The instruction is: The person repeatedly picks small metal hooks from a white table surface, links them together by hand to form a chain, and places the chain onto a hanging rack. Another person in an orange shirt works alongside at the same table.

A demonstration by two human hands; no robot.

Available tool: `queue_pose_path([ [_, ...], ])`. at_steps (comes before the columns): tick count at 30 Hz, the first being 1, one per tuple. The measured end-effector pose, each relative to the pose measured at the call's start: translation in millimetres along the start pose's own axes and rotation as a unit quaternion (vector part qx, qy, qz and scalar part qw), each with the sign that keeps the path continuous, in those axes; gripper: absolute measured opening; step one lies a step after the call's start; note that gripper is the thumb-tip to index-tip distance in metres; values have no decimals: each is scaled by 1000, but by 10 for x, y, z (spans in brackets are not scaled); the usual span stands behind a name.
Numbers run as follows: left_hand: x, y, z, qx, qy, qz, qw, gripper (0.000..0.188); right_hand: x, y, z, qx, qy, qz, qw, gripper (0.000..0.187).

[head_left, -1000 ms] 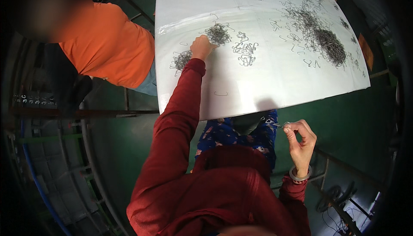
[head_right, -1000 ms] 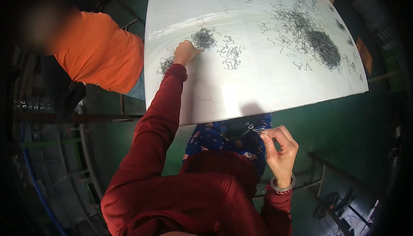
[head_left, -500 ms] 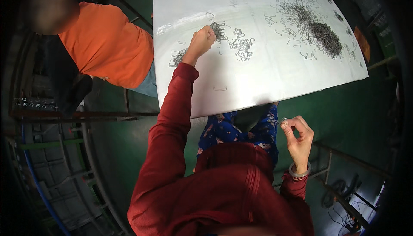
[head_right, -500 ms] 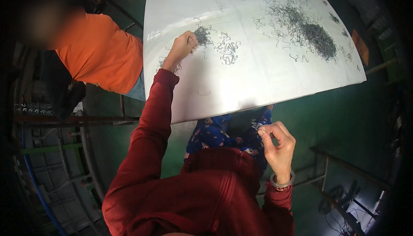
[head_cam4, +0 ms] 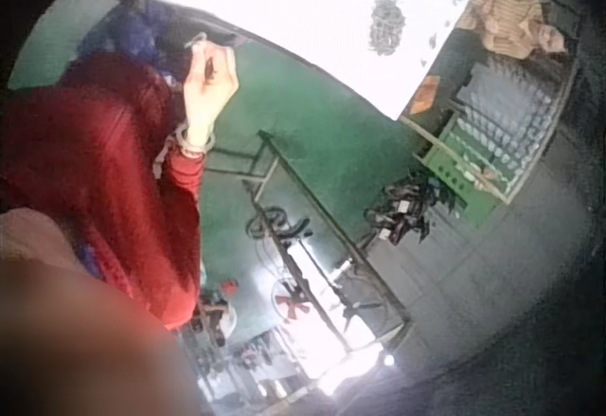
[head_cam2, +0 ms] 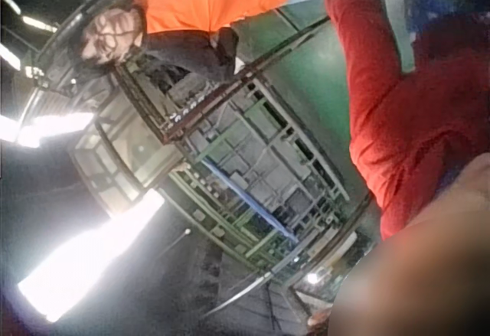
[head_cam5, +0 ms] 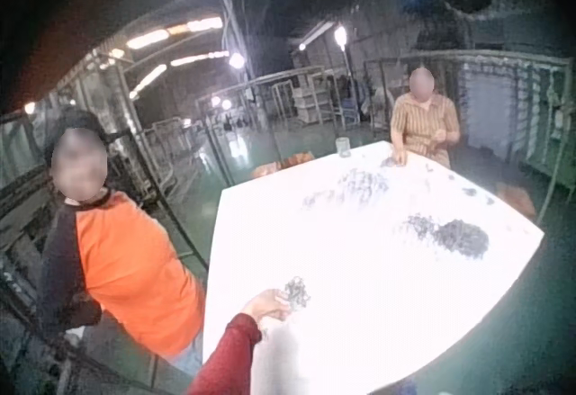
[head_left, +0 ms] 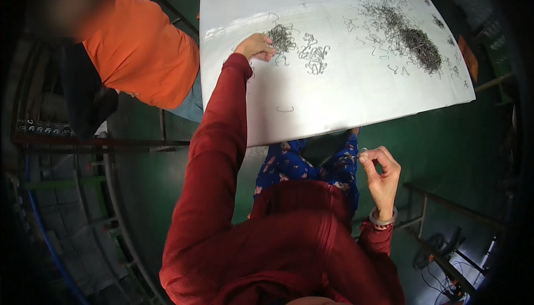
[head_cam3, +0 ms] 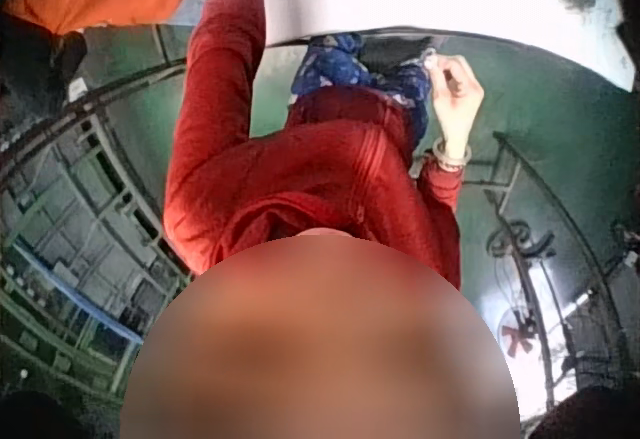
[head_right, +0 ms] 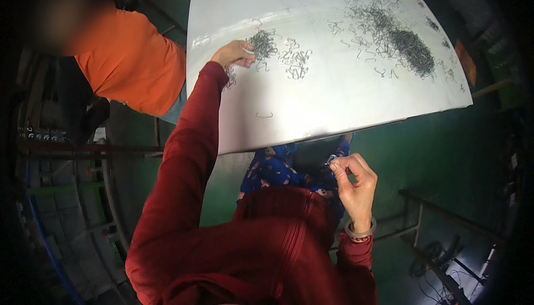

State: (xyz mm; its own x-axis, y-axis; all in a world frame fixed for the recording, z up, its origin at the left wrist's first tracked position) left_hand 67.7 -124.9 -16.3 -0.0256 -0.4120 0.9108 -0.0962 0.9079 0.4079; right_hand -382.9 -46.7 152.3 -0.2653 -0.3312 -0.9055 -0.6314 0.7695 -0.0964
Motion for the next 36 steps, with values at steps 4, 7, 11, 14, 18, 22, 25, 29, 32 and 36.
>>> queue_pose_path([
  [4, 176, 14, -6, -31, -15, 72, 997, 26, 80, 22, 41, -3, -2, 23, 1000, 4],
  [7, 200, 7, -9, 39, -37, -16, 998, 18, 147, 21, 33, 1, -4, 28, 1000, 4],
  [11, 561, 227, 932, -50, -76, 73, 993, 17, 320, 7, 33, 2, 10, 36, 999, 2],
  [14, 741, 619, 1861, -142, -59, 128, 980, 18, 519, 7, 79, -2, -23, 65, 998, 4],
  [18, 832, 1259, 2668, -210, 74, 168, 960, 10, 663, 29, 121, 0, -51, 90, 995, 6],
  [22, 743, 1485, 2991, -182, 65, 184, 964, 7, 683, 28, 140, 14, -74, 90, 993, 7],
  [25, 671, 1488, 3032, -129, 25, 211, 969, 7, 653, 13, 122, 31, -57, 82, 995, 5],
  [29, 524, 1494, 3063, -88, 78, 189, 975, 7, 515, -19, 81, 63, -15, 47, 997, 4],
  [32, 558, 1542, 3082, -82, 120, 209, 967, 8, 444, -51, 69, 79, 11, 48, 996, 3],
  [36, 611, 1575, 3080, -68, 65, 223, 970, 8, 384, -86, 47, 101, -3, 27, 994, 4],
])
Point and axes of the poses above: each hand's wrist, its own y-axis away from the middle knuckle, its own z-axis out of the palm, x = y × z, the point moved 10 cm from there along -y, towards the middle knuckle, and after that the axes turned 10 degrees about -x, right-handed, at the moved point
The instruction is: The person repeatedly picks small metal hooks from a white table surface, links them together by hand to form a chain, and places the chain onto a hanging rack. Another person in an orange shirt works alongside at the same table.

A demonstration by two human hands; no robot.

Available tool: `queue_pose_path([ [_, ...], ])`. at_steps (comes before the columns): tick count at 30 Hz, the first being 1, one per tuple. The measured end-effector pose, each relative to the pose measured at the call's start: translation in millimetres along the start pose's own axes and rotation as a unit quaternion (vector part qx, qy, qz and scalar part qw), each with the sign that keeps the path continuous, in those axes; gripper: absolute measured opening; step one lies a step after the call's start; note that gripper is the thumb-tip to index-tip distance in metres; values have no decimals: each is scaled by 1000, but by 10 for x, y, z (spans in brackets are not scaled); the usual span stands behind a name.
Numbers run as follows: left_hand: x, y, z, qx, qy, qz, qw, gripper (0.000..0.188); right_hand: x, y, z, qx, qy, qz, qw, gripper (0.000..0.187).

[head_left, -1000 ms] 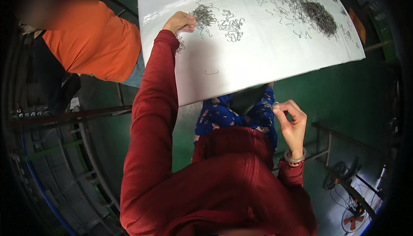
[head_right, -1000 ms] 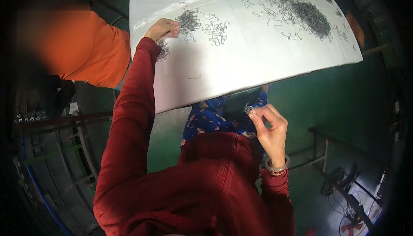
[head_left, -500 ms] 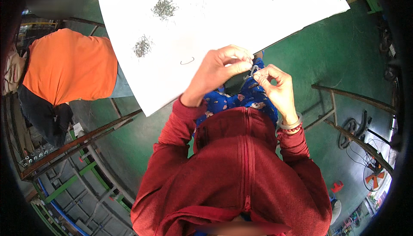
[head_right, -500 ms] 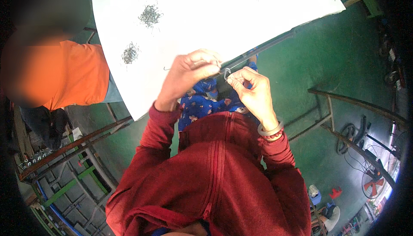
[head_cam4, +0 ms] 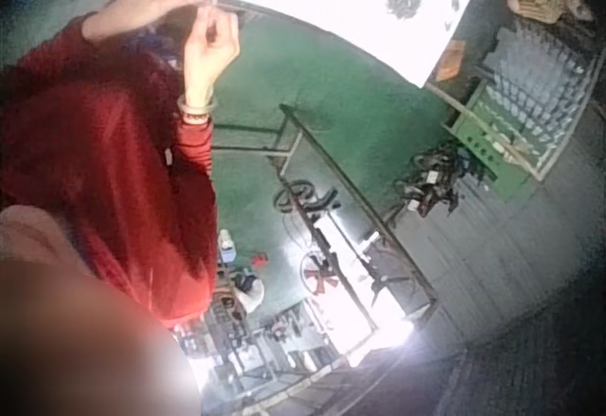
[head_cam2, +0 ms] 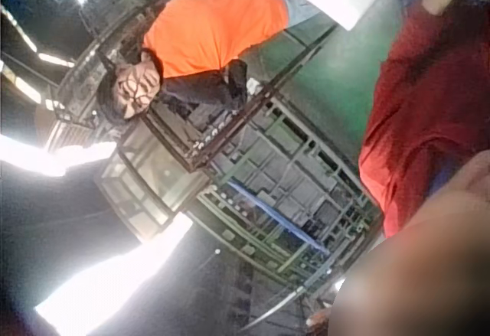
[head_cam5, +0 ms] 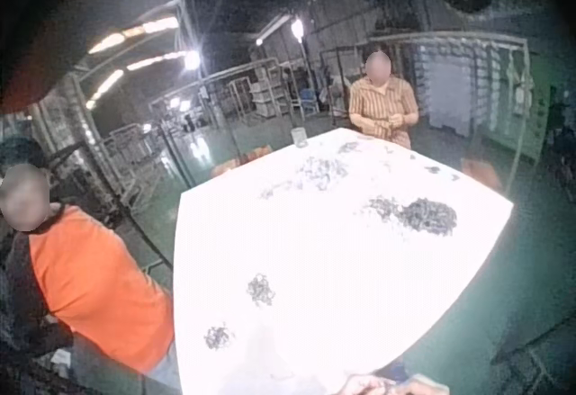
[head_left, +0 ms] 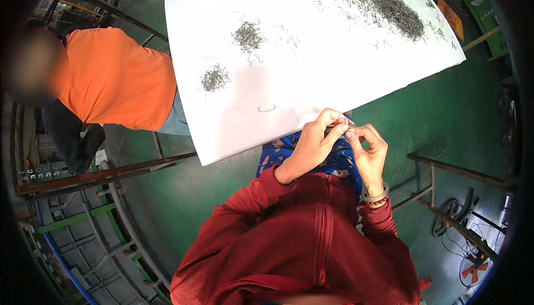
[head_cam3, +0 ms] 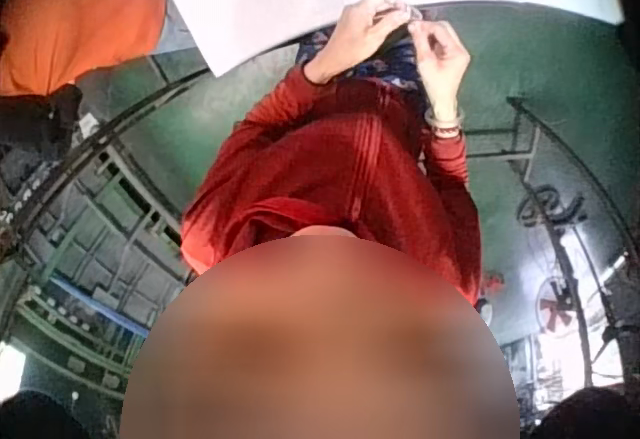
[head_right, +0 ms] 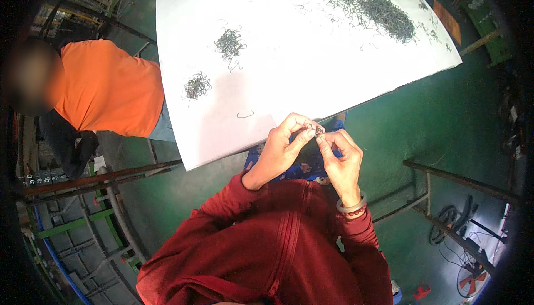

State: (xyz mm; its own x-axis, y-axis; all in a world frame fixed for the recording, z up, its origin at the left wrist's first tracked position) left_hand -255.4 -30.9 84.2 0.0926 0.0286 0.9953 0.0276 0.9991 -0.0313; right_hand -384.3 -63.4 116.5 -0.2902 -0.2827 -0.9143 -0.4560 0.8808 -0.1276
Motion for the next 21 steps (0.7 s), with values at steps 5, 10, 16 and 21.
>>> queue_pose_path([
  [5, -77, -28, -23, 22, 72, -6, 997, 6, -64, 10, 88, -28, 66, -49, 996, 4],
  [10, 50, -8, -78, 24, 39, 3, 999, 6, 66, -41, 7, -74, 23, 2, 997, 24],
  [16, 284, 120, -127, 15, -5, 28, 999, 5, 145, -947, 136, -127, 89, -86, 984, 20],
  [21, 274, 174, -134, 11, -26, 47, 998, 5, 280, -1879, 1279, -272, 295, -252, 881, 31],
])
Point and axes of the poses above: each hand's wrist, its own y-axis away from the middle knuckle, its own z-axis out of the palm, x = y × z, the point moved 10 cm from there along -y, towards the middle knuckle, and after that the axes turned 10 degrees about -x, right-handed, at the moved point
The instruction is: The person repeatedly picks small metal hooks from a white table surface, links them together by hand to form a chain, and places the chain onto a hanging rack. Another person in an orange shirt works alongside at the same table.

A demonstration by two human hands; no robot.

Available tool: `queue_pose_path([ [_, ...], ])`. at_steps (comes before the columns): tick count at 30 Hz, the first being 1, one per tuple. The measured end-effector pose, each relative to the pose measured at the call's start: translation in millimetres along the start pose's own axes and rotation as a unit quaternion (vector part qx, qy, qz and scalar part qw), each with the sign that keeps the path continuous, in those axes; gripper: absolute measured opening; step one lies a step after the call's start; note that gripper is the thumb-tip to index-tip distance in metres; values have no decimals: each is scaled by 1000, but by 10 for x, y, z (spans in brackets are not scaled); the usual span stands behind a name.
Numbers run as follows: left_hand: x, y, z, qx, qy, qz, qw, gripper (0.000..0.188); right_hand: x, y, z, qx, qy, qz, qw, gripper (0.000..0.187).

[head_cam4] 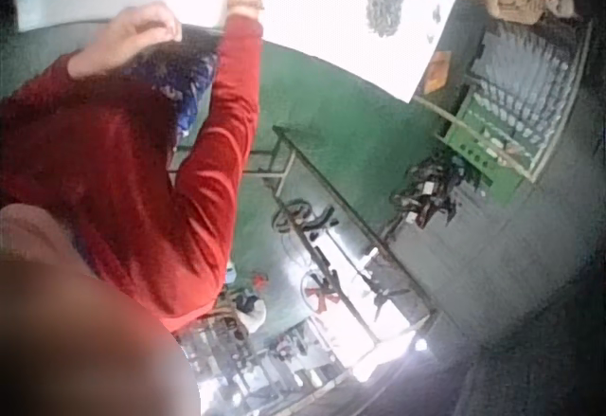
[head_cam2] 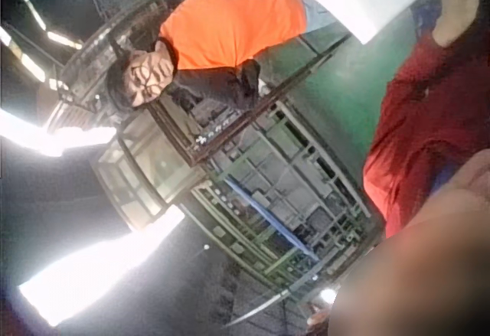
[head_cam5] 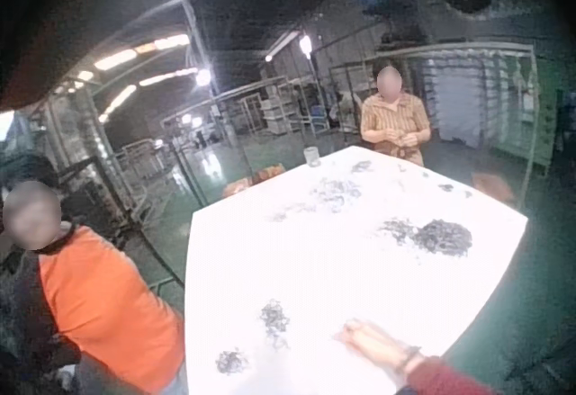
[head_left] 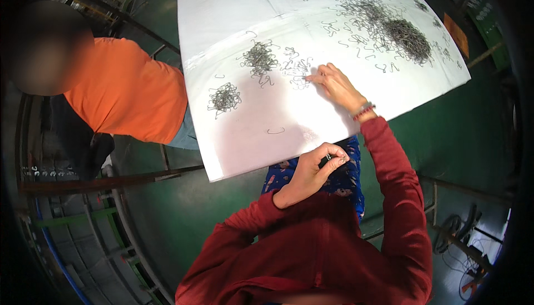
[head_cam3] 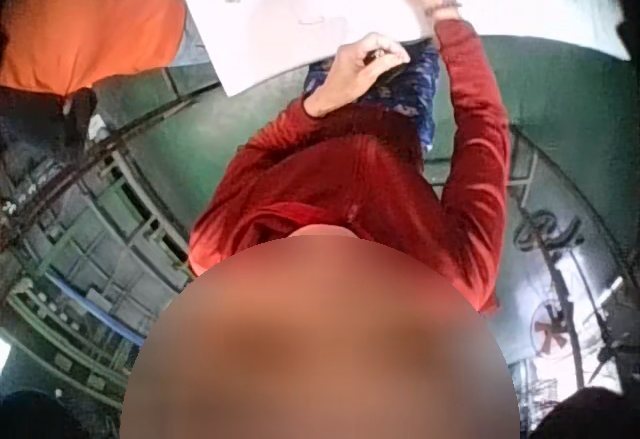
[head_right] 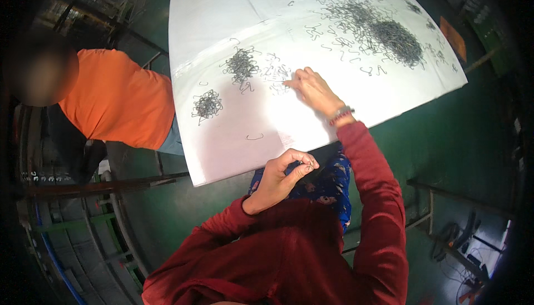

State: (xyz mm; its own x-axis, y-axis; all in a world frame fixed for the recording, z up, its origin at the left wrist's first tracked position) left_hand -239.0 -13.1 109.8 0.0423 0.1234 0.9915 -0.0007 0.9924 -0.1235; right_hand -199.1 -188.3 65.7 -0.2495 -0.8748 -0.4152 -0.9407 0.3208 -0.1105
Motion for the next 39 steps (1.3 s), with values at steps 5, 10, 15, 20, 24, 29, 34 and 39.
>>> queue_pose_path([
  [5, -61, 61, -62, 6, -5, -18, 1000, 6, 110, -332, 394, -62, 110, -37, 991, 17],
  [10, -93, 82, -103, 15, 13, -17, 1000, 5, 90, -152, 312, -50, 151, -6, 987, 7],
  [15, -108, 115, -100, 30, 10, -3, 1000, 4, 469, 150, 7, 56, -103, 160, 980, 15],
  [20, -128, 127, -60, 24, 10, 0, 1000, 4, 647, 312, 2, 73, -153, 221, 960, 24],
  [24, -161, 149, -18, 21, 6, -10, 1000, 5, 907, 380, 127, -48, -239, 269, 932, 38],
  [29, -155, 114, 20, 17, -11, -5, 1000, 5, 1111, 430, 382, -100, -667, 299, 676, 41],
  [34, -110, 67, 45, 17, 23, 2, 1000, 9, 805, 312, 247, -96, -749, 202, 624, 29],
  [39, -116, 19, 56, 17, 1, 7, 1000, 8, 509, 800, -72, 26, -630, 234, 740, 16],
])
Point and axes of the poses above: each hand's wrist, its own y-axis away from the middle knuckle, its own z-axis out of the palm, x = y × z, the point moved 10 cm from there along -y, towards the middle knuckle, and after that the axes turned 10 degrees about -x, right-handed, at the moved point
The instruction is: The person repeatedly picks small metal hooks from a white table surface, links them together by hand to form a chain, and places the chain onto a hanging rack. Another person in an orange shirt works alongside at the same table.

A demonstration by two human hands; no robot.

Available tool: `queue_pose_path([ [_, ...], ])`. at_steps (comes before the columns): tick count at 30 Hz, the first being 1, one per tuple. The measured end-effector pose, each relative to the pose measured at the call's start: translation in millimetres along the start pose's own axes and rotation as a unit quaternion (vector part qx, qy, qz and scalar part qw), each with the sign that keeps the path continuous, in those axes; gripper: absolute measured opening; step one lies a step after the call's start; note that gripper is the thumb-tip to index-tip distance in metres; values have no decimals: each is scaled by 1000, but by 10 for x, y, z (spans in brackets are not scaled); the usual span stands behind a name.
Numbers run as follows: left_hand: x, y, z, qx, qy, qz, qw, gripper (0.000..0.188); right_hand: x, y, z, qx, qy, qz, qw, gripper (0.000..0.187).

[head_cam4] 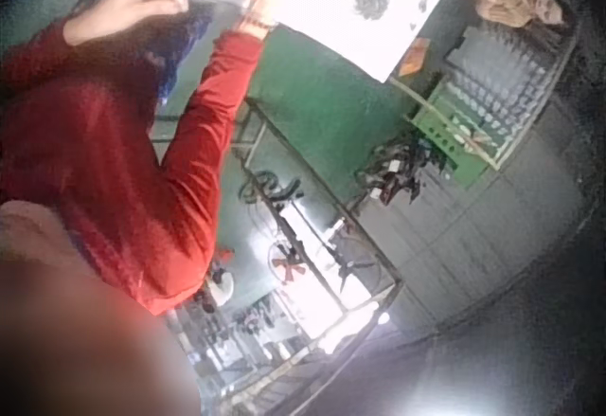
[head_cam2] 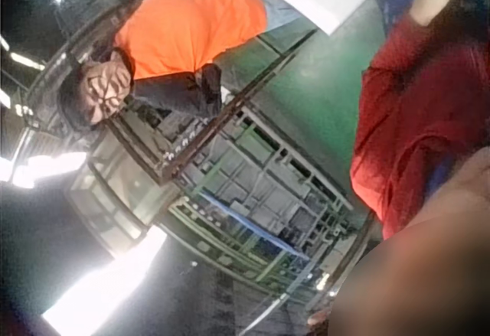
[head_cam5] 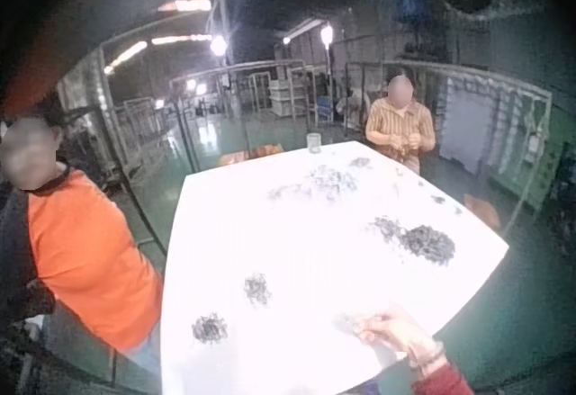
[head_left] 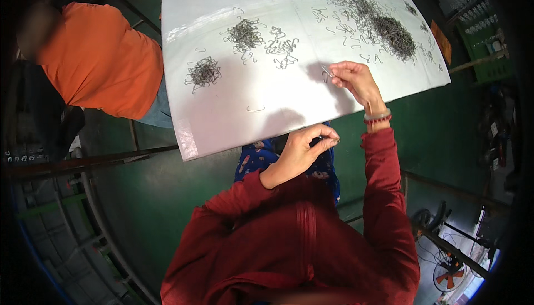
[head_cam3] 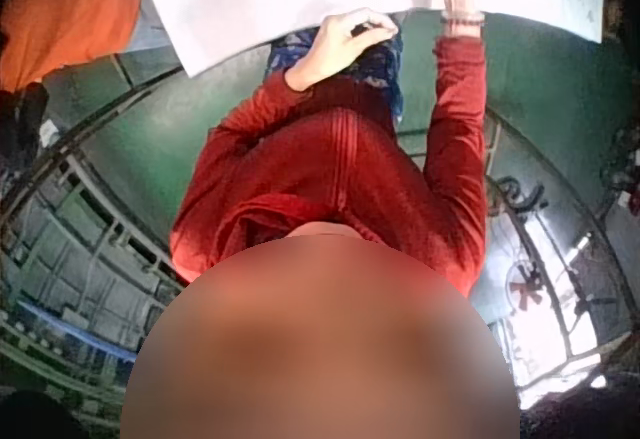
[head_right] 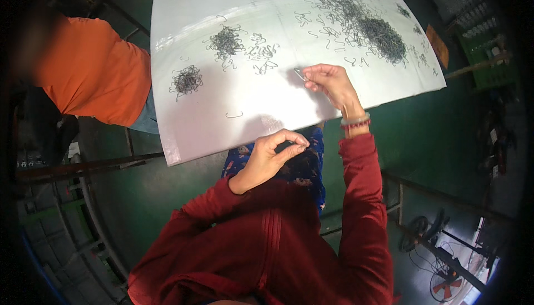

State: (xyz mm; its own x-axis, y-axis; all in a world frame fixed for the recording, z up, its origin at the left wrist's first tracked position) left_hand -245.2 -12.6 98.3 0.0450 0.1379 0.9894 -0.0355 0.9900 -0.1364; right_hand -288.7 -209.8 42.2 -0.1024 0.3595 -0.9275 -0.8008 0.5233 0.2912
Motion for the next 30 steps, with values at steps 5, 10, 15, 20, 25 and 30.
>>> queue_pose_path([
  [5, -239, -68, 69, 2, 50, -26, 998, 8, -109, 1001, 29, 129, 59, -83, 986, 10],
  [10, -405, -171, 76, 33, 114, -49, 992, 12, -225, 1631, 462, 168, 91, -140, 971, 18],
  [15, -306, -210, 155, -10, 68, -48, 996, 9, -247, 1719, 600, 214, 101, -221, 946, 30],
  [20, -297, -138, 116, -36, 32, -82, 995, 14, -209, 1752, 615, 230, 78, -277, 930, 28],
  [25, -50, -119, -338, 31, -73, 65, 995, 34, -158, 1716, 678, 197, 27, -280, 939, 29],
  [30, -399, -429, -2157, 262, -350, -24, 899, 14, -163, 1720, 733, 184, 15, -274, 944, 29],
])
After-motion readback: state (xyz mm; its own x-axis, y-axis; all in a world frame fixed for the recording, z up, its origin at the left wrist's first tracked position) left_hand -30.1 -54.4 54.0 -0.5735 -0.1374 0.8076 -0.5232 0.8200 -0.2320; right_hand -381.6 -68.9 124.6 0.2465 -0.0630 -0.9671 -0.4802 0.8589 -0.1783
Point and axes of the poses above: each hand's wrist, its own y-axis away from the middle knuckle, its own z-axis out of the palm, x = y × z, the point moved 10 cm from there along -y, towards the middle knuckle, and after that the axes turned 10 degrees about -x, right-handed, at the moved point
